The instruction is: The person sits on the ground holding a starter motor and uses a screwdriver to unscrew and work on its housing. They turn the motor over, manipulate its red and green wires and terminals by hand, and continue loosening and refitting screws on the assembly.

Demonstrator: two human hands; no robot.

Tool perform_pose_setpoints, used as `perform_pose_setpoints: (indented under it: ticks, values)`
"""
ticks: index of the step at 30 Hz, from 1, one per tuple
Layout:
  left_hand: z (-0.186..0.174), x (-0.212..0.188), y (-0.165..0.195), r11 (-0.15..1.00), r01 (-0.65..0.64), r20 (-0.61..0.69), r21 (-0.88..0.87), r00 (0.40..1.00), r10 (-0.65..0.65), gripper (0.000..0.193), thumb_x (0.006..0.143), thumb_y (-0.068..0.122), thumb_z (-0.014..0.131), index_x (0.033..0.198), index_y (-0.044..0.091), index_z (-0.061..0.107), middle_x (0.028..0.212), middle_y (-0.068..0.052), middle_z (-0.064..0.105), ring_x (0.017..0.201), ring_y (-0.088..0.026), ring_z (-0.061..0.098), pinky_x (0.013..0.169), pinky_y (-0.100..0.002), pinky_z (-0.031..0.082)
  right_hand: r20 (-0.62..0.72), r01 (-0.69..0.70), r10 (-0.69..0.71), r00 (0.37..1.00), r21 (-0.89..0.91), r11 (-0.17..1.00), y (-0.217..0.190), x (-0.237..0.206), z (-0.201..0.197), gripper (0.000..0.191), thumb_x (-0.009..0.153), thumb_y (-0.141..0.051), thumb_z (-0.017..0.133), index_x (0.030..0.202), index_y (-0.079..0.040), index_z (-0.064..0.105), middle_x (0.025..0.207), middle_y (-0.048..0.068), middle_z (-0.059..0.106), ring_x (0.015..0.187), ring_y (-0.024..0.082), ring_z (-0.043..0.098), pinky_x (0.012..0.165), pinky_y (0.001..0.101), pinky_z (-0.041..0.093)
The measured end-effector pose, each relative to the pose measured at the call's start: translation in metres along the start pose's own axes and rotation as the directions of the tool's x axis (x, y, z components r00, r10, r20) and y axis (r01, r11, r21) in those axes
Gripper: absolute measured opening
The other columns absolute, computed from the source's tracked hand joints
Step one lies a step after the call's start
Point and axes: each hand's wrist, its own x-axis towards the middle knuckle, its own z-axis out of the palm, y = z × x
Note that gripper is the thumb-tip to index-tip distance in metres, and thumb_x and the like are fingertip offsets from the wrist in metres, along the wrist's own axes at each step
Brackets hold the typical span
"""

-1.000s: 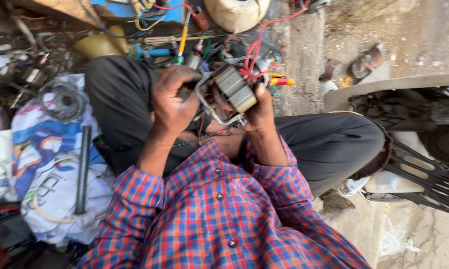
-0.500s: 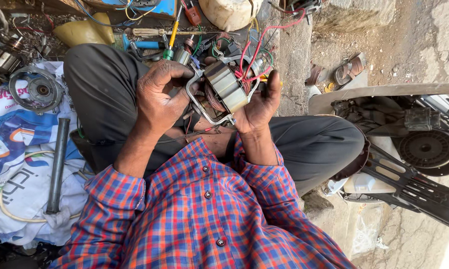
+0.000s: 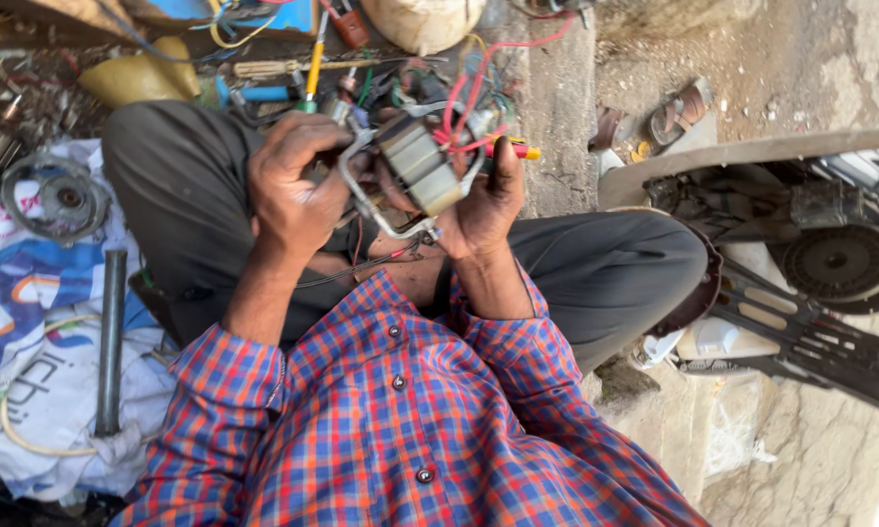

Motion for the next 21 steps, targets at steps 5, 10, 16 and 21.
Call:
perform_pose_setpoints:
  ticks: [5,10,16,21]
  values:
    - [0.000,-0.013,0.000,1.000,0.026,-0.015,0.003,1.000,-0.026,0.023,0.088,-0.014,0.077,0.106,-0.002,0.067,0.107,-0.012,0.069,0.102,-0.020,0.069,0.088,-0.027,0.056,0.157,-0.100,0.058,0.986,0.278,0.955,0.002,-0.012,-0.013,0.106,0.091,-0.083,0.050,0.158,-0.002,0.044,0.158,0.021,0.052,0.146,0.042,0.051,0.121,0.0677,0.040]
    - [0.000,-0.032,-0.010,0.843,0.309,0.110,-0.440,0.951,-0.290,0.021,0.098,-0.005,0.076,0.115,-0.001,0.065,0.117,-0.005,0.068,0.106,-0.012,0.066,0.098,-0.026,0.056,-0.002,-0.096,0.101,0.995,0.278,0.956,0.005,-0.017,-0.029,0.108,0.089,-0.088,0.049,0.158,-0.005,0.040,0.153,0.018,0.049,0.141,0.037,0.050,0.120,0.0683,0.037]
    - [0.006,-0.045,-0.028,0.794,0.305,0.033,-0.525,0.940,-0.339,0.025,0.096,-0.002,0.082,0.116,-0.002,0.067,0.117,-0.007,0.070,0.103,-0.012,0.068,0.096,-0.026,0.056,0.139,-0.075,0.052,0.989,0.165,0.983,0.006,-0.023,-0.022,0.120,0.081,-0.092,0.051,0.162,-0.005,0.033,0.161,0.014,0.042,0.147,0.032,0.044,0.127,0.0572,0.032]
    - [0.009,-0.054,-0.030,0.706,0.363,0.038,-0.608,0.902,-0.431,0.022,0.097,0.000,0.081,0.114,-0.001,0.067,0.113,-0.008,0.071,0.101,-0.013,0.069,0.094,-0.027,0.058,0.198,-0.166,0.129,0.972,0.182,0.969,-0.003,-0.025,-0.013,0.127,0.077,-0.093,0.046,0.170,-0.010,0.022,0.166,0.012,0.032,0.152,0.031,0.038,0.126,0.0569,0.032]
